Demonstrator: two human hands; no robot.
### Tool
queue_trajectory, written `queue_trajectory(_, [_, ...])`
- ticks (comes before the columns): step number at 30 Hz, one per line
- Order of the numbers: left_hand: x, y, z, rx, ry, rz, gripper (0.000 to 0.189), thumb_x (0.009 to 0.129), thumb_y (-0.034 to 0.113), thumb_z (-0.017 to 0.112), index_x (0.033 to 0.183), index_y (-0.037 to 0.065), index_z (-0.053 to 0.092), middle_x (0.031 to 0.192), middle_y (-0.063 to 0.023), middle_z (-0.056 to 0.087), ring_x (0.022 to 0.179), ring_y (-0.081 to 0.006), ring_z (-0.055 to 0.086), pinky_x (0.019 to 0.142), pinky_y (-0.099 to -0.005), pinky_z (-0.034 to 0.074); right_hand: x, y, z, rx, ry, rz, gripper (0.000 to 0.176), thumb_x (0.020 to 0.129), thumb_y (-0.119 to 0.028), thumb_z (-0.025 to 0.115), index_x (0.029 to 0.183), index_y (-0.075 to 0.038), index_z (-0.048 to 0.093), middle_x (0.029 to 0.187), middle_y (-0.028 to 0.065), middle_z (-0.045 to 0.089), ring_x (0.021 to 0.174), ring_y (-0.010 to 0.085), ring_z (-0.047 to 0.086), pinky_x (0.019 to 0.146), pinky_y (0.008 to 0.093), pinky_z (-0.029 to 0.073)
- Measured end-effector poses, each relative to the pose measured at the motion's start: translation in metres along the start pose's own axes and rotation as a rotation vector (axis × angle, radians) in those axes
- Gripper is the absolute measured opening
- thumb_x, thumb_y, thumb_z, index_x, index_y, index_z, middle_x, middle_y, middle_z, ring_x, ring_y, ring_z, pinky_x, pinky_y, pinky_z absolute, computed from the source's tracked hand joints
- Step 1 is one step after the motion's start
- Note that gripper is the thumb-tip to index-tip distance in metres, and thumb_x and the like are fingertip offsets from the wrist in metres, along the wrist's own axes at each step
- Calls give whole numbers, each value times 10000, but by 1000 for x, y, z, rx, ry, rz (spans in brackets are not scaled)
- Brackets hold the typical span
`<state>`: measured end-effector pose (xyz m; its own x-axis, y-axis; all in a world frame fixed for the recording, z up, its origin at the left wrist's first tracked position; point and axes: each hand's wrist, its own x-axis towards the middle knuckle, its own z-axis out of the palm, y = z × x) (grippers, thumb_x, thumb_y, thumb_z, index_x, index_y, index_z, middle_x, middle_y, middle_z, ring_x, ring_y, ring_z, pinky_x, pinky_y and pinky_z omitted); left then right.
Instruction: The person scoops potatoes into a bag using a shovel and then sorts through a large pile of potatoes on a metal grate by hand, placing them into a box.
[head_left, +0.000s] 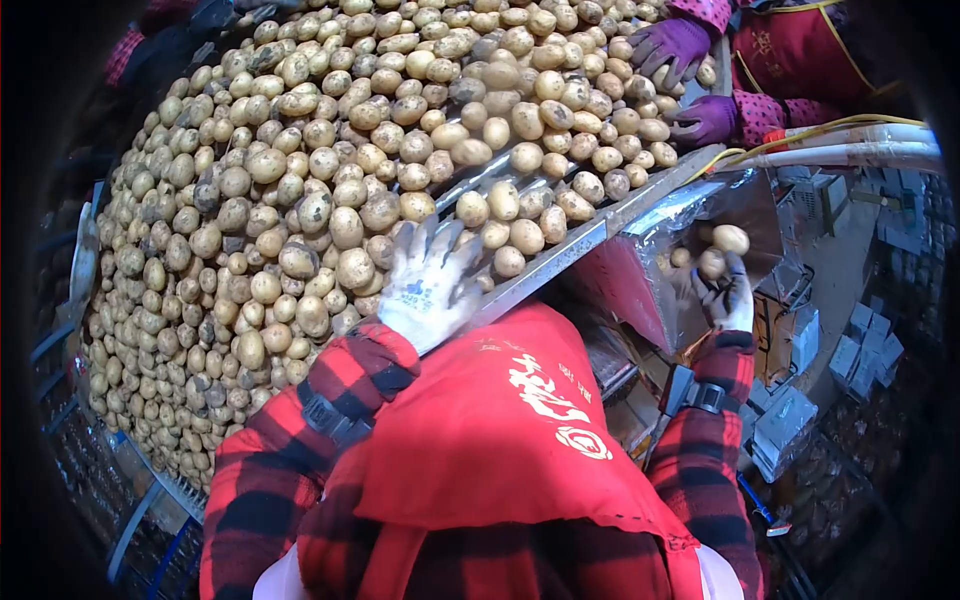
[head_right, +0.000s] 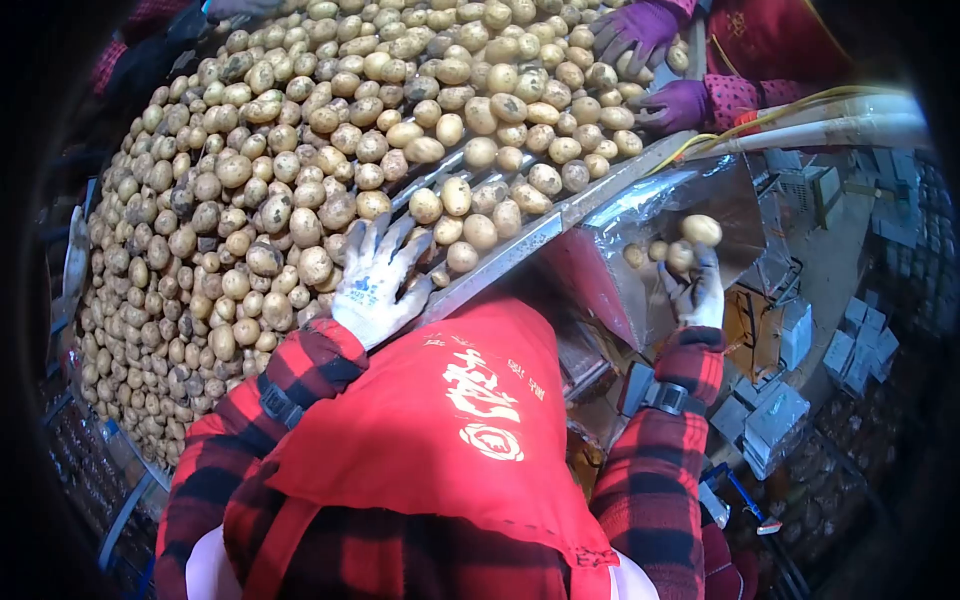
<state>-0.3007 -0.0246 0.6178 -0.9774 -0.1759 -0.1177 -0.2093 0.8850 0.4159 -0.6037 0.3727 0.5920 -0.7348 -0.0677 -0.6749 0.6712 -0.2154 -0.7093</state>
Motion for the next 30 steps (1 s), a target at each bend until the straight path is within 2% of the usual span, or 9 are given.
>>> queue_trajectory(2, [-3, -4, 0, 54, -29, 52, 530, 924, 319, 667, 1415, 134, 593, 1511, -170, 492, 1484, -440, 342, 1245, -637, 207, -42, 4, 43, -186, 208, -189, 495, 990, -270, 714, 1438, -128, 560, 1350, 118, 618, 1092, 259, 668, 951, 429, 563])
queue_trajectory(4, [-4, -5, -2, 44, -37, 69, 518, 921, 310, 669, 1403, 133, 602, 1512, -166, 493, 1481, -436, 349, 1247, -632, 211, -72, 20, 103, -405, 61, -335, 537, 995, -242, 707, 1500, -155, 550, 1399, 90, 603, 1134, 254, 660, 910, 424, 587])
queue_trajectory(8, [20, -17, -5, -9, 218, 64, 548, 913, 293, 678, 1432, 145, 585, 1523, -151, 504, 1477, -421, 366, 1251, -634, 202, -72, 104, 189, -1256, -242, -1105, 588, 947, -267, 715, 1501, -152, 558, 1516, 177, 522, 1359, 395, 516, 1128, 508, 435])
queue_trajectory(13, [98, -69, -34, 227, 206, -222, 754, 909, 412, 693, 1587, 189, 449, 1623, -208, 394, 1540, -486, 251, 1274, -662, 98, -26, 142, 291, -1626, -360, -1137, 716, 883, -397, 737, 1559, -332, 509, 1707, 162, 290, 1553, 530, 166, 1236, 727, 67])
queue_trajectory(16, [145, -80, -47, 311, -60, -276, 881, 878, 534, 705, 1643, 251, 373, 1704, -245, 258, 1573, -543, 127, 1266, -686, -14, -11, 135, 330, -1699, -570, -1088, 727, 881, -420, 738, 1563, -348, 498, 1742, 133, 224, 1564, 570, 94, 1216, 763, 78])
queue_trajectory(18, [182, -90, -35, 288, -62, -200, 933, 833, 500, 739, 1649, 272, 349, 1699, -280, 233, 1567, -543, 142, 1259, -702, 5, 8, 138, 354, -1740, -502, -1192, 750, 808, -420, 797, 1509, -375, 531, 1742, 107, 218, 1551, 582, 126, 1065, 891, 211])
queue_trajectory(24, [236, -98, -51, 375, 44, -208, 967, 730, 438, 819, 1604, 301, 430, 1700, -246, 187, 1521, -578, 200, 1222, -729, 166, 58, 106, 384, -1717, -612, -1411, 556, 840, -442, 784, 1374, -385, 638, 1704, 86, 308, 1563, 518, 170, 1054, 911, 161])
queue_trajectory(25, [254, -118, -47, 408, 144, -115, 938, 730, 434, 816, 1587, 314, 455, 1691, -223, 219, 1497, -561, 247, 1197, -730, 218, 71, 109, 398, -1593, -524, -1461, 637, 770, -328, 838, 1372, -378, 635, 1673, 45, 366, 1569, 502, 161, 1064, 927, 99])
queue_trajectory(30, [327, -162, -63, 434, 204, -218, 757, 882, 419, 705, 1587, 348, 440, 1672, -211, 315, 1519, -474, 316, 1195, -700, 266, 144, 73, 463, -1661, -422, -1518, 578, 968, -232, 580, 1510, -421, 518, 1732, 55, 274, 1589, 487, 151, 1100, 907, 66])
